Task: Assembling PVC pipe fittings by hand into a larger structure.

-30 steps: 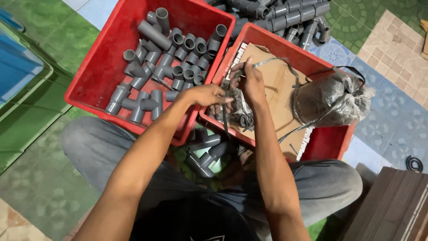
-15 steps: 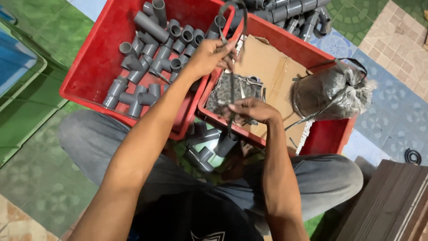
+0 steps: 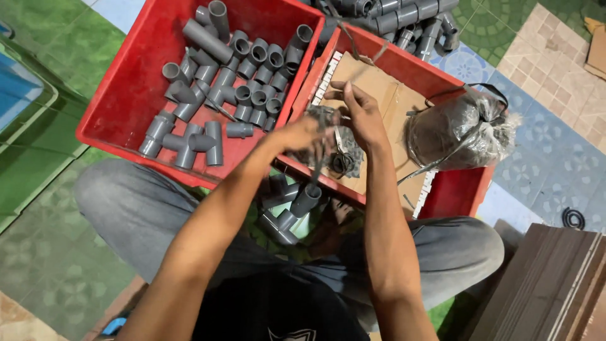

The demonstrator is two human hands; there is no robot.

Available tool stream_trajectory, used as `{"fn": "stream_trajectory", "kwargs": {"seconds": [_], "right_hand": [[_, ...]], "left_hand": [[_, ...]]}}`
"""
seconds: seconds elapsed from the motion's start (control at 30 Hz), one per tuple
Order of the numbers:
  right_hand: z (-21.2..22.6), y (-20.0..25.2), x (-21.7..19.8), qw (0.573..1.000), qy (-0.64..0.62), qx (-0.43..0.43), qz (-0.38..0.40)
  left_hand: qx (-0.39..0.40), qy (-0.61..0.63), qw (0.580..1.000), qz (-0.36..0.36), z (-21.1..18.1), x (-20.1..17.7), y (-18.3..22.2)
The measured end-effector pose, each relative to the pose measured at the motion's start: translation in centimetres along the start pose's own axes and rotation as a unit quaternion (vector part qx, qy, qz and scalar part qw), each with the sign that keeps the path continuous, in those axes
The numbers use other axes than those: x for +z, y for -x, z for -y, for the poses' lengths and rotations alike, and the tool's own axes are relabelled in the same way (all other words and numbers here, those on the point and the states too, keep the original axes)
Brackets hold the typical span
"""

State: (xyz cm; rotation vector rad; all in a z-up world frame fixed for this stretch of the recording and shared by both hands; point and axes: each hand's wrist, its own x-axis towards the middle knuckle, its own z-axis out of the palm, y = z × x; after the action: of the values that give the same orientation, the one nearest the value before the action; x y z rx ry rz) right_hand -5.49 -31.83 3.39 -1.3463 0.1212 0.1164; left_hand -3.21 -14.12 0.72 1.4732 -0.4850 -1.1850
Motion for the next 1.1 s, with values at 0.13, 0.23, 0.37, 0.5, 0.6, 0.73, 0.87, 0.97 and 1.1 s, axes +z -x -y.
{"fn": "stream_trajectory", "kwargs": {"seconds": [0.13, 0.23, 0.37, 0.5, 0.6, 0.73, 0.87, 0.97, 1.1], "right_hand": [[-0.4, 1.0, -1.1, 0.976, 0.201, 0.07, 0.049], [1.0, 4.0, 0.2, 0.92, 0.323, 0.168, 0.149], [-0.3, 5.3, 0.4, 0.933, 0.229, 0.191, 0.201], [-4.4, 2.5, -1.9, 0.963, 0.183, 0.125, 0.155], [-5.8, 0.7, -2.8, 0.986, 0.091, 0.108, 0.091], [-7.0, -1.0, -3.3, 0.999, 0.001, 0.054, -0.002], [-4.6, 0.9, -1.5, 0.994, 0.035, 0.097, -0.034], [-5.3, 0.8, -2.6, 0.992, 0.104, 0.071, -0.024], [-4.2, 0.9, -1.9, 0.994, 0.096, 0.053, -0.014]], "left_hand": [[0.106, 0.013, 0.989, -0.105, -1.8, -1.7, 0.1], [0.168, 0.091, 0.964, -0.183, -2.0, -3.6, -1.2], [0.212, 0.136, 0.926, -0.281, -2.1, -3.3, 0.0], [0.157, -0.012, 0.94, -0.303, 1.0, -3.5, -0.3], [0.023, -0.126, 0.972, -0.198, 1.6, -2.7, 0.7], [-0.033, -0.081, 0.995, -0.036, 5.9, -2.3, -2.1], [-0.046, -0.098, 0.993, -0.044, 8.5, -1.6, -3.6], [-0.052, -0.11, 0.991, -0.051, 9.1, -1.8, -4.1], [-0.048, -0.06, 0.996, -0.047, 4.2, -0.2, 0.0]]}}
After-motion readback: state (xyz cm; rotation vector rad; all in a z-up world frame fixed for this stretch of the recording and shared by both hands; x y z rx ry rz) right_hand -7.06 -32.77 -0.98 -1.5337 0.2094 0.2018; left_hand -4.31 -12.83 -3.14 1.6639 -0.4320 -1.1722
